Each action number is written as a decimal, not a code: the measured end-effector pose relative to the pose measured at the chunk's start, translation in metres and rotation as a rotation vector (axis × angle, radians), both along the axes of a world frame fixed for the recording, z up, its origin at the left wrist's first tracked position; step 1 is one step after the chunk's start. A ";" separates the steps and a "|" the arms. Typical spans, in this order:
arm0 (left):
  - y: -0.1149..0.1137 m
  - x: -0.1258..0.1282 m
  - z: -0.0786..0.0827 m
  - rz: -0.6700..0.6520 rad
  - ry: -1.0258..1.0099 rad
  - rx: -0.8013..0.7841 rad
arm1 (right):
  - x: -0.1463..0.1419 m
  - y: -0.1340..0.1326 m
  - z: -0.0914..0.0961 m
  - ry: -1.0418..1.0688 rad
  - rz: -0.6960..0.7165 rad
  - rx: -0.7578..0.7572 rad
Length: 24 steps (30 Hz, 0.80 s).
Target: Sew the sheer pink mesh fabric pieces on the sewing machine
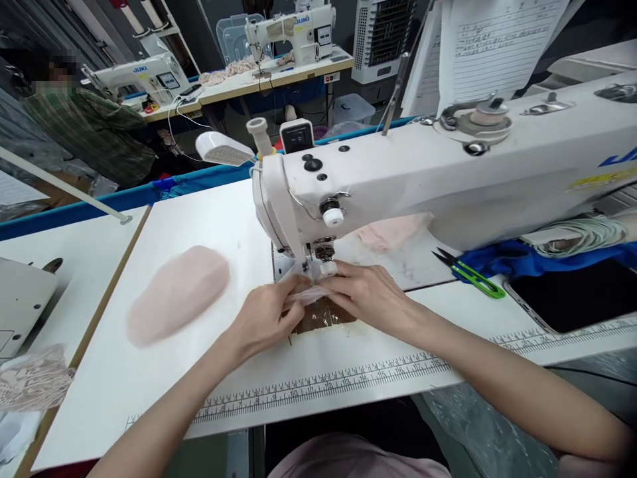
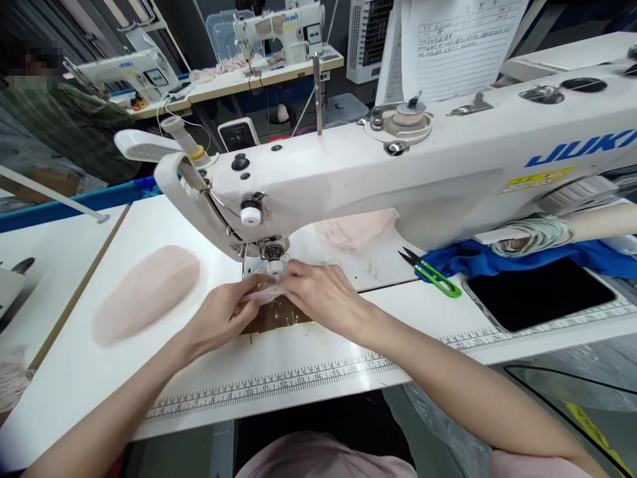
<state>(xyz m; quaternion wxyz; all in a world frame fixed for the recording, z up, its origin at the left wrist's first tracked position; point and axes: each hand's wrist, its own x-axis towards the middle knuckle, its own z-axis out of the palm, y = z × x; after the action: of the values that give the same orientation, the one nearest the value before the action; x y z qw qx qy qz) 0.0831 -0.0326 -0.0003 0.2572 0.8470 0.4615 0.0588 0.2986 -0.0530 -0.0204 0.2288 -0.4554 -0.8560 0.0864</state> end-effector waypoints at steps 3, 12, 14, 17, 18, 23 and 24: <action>0.014 0.000 0.007 -0.057 0.139 0.006 | -0.002 0.003 -0.002 0.068 -0.040 0.199; 0.037 -0.007 0.002 -0.063 0.040 -0.063 | -0.007 0.009 -0.005 0.077 -0.134 0.213; 0.036 -0.009 0.001 -0.058 -0.017 -0.104 | -0.007 0.008 -0.005 0.075 -0.138 0.197; 0.033 -0.010 -0.001 -0.074 -0.079 -0.097 | -0.007 0.006 -0.005 0.089 -0.115 0.176; 0.030 -0.010 -0.002 -0.088 -0.084 -0.083 | -0.007 0.005 -0.005 0.086 -0.102 0.167; 0.011 -0.012 -0.015 -0.245 0.011 0.272 | -0.007 -0.002 -0.002 -0.005 0.013 0.201; 0.005 -0.012 -0.018 -0.286 0.032 0.405 | -0.007 -0.004 -0.002 -0.027 0.040 0.230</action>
<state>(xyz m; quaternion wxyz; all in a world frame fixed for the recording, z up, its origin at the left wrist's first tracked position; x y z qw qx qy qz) 0.0716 -0.0274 -0.0183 0.0805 0.9388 0.3197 0.0994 0.2918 -0.0570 -0.0224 0.2663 -0.4100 -0.8722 -0.0140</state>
